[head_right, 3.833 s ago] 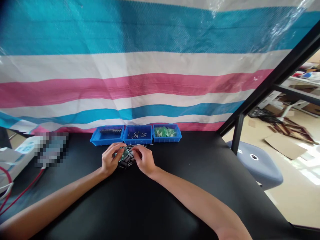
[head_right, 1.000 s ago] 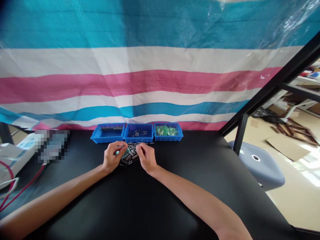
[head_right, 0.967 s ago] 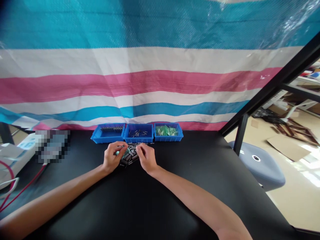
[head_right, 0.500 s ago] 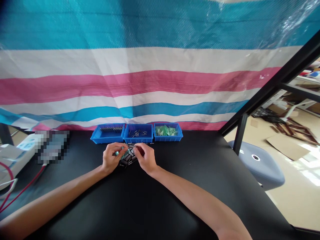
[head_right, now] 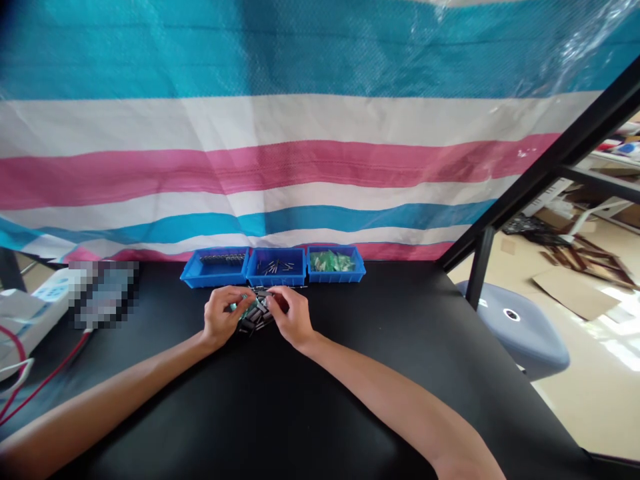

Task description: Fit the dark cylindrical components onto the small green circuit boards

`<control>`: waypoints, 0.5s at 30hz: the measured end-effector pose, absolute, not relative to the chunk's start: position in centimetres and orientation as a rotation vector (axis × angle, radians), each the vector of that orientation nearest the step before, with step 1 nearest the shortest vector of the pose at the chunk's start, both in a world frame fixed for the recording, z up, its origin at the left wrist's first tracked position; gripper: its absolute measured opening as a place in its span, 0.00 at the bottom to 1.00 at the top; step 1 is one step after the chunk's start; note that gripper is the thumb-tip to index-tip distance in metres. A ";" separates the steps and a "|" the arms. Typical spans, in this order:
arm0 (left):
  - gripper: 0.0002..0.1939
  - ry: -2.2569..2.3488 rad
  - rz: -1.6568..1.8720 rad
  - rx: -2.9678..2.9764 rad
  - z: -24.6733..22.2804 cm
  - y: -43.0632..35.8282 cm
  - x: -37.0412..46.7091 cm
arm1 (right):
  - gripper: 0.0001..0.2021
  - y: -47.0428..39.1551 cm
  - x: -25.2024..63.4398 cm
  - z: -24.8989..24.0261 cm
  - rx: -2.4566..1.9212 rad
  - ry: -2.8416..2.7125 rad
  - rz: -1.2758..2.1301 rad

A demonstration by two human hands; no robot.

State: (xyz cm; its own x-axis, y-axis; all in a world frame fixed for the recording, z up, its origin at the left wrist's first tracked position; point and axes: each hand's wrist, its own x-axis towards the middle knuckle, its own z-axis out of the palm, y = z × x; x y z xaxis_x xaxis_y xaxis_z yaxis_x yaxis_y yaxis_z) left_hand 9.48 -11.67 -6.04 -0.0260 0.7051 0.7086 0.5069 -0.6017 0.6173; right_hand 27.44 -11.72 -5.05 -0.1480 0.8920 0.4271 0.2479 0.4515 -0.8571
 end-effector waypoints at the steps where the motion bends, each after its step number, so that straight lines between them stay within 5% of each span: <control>1: 0.07 1.305 1.693 2.069 -6.0 -11.7 9.5 | 0.10 -11.7 27.4 -5.0 -0.999 -1.657 0.768; 15: 0.03 1.355 1.728 2.162 -5.2 -11.7 9.5 | 0.10 -11.8 27.5 -5.2 -0.989 -1.648 0.777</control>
